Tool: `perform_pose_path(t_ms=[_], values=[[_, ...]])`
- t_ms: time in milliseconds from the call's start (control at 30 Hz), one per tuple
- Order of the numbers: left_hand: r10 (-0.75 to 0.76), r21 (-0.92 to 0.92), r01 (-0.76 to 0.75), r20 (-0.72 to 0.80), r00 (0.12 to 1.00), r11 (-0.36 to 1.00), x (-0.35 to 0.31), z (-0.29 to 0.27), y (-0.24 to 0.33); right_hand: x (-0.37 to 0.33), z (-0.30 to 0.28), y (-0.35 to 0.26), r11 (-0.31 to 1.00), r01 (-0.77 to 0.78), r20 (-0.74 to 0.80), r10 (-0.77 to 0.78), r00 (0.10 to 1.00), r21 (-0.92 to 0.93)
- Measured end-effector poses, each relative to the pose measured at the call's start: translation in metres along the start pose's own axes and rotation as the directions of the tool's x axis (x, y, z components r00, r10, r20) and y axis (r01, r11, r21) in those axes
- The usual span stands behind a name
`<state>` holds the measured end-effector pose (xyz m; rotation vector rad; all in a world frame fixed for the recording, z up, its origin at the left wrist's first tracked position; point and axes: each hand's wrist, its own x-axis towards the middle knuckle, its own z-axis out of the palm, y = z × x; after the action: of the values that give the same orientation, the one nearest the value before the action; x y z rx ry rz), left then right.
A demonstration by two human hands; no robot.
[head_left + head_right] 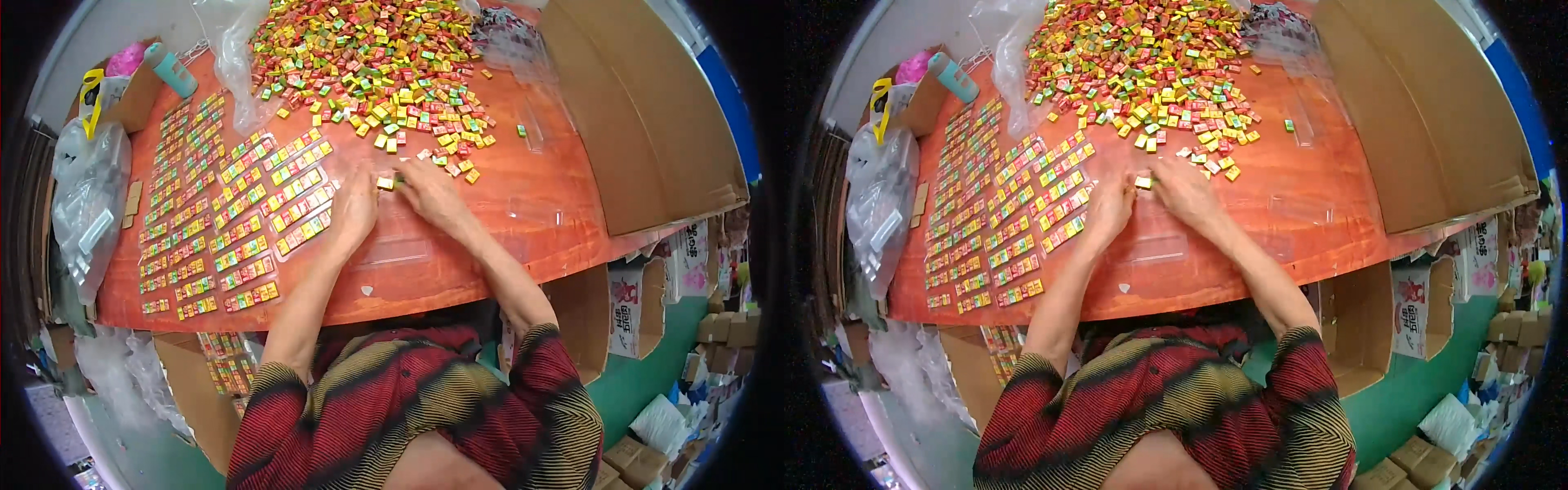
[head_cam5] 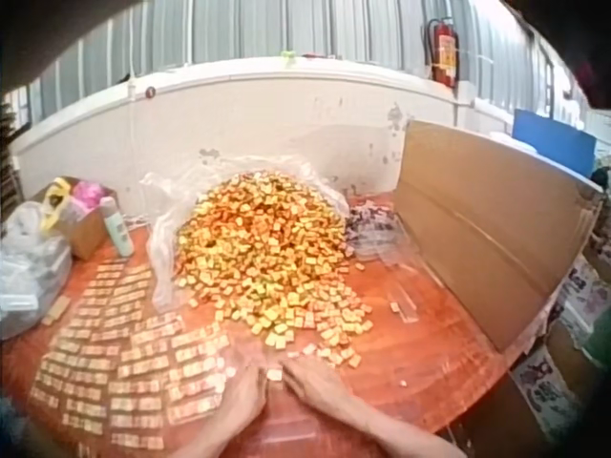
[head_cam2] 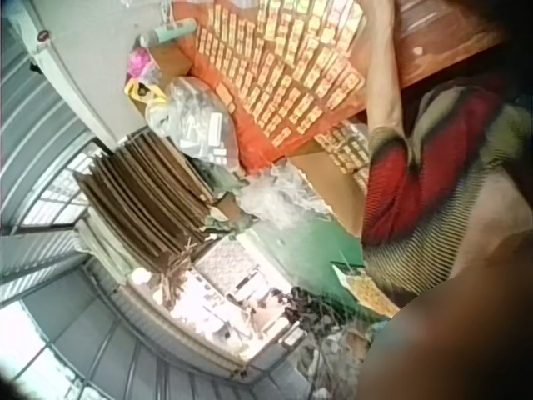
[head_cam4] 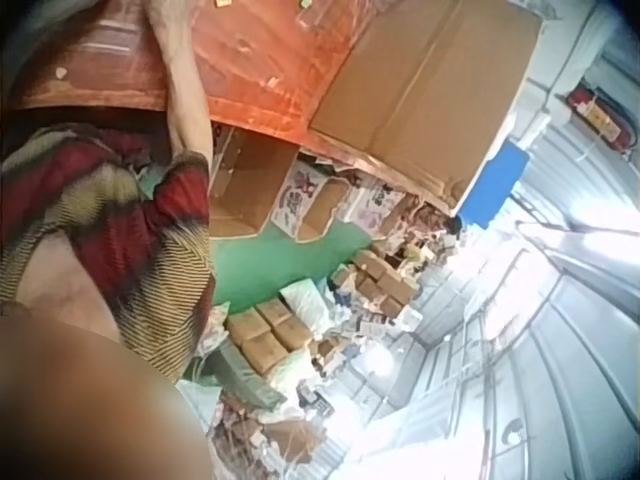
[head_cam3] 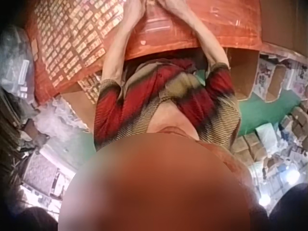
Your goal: Arranging small colorful blocks into neat rows on a workspace table.
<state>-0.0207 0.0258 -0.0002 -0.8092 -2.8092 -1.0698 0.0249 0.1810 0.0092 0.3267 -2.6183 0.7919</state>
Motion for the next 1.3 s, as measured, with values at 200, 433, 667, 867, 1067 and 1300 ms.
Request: perform_pose_path(t_ms=[200,433,667,867,1067,1300], values=[[-0.068,-0.031,0.067,-0.030,0.997,0.997,-0.014,-0.013,0.004,0.015,0.022,0.000,0.993,0.108,0.274,-0.114,0.955,0.037],[-0.043,0.116,0.042,0.004,0.999,0.992,-0.016,-0.012,0.002,0.017,0.020,0.014,0.974,0.224,0.187,-0.212,0.959,-0.043],[-0.066,0.169,0.043,0.136,0.988,0.985,0.000,-0.010,0.003,0.005,0.024,0.019,0.995,0.041,0.180,-0.025,0.983,-0.088],[0.124,0.010,-0.128,0.171,0.977,0.992,0.013,0.003,-0.006,0.007,0.014,0.004,0.958,-0.223,0.047,0.235,0.971,-0.179],[0.136,-0.090,-0.125,0.128,0.982,0.988,0.010,0.010,0.003,0.002,-0.017,0.020,0.932,-0.359,-0.137,0.349,0.927,-0.053],[0.163,0.007,-0.163,0.001,0.987,0.987,0.011,0.022,0.019,-0.031,-0.022,0.001,0.949,-0.260,0.171,0.290,0.942,-0.178]])
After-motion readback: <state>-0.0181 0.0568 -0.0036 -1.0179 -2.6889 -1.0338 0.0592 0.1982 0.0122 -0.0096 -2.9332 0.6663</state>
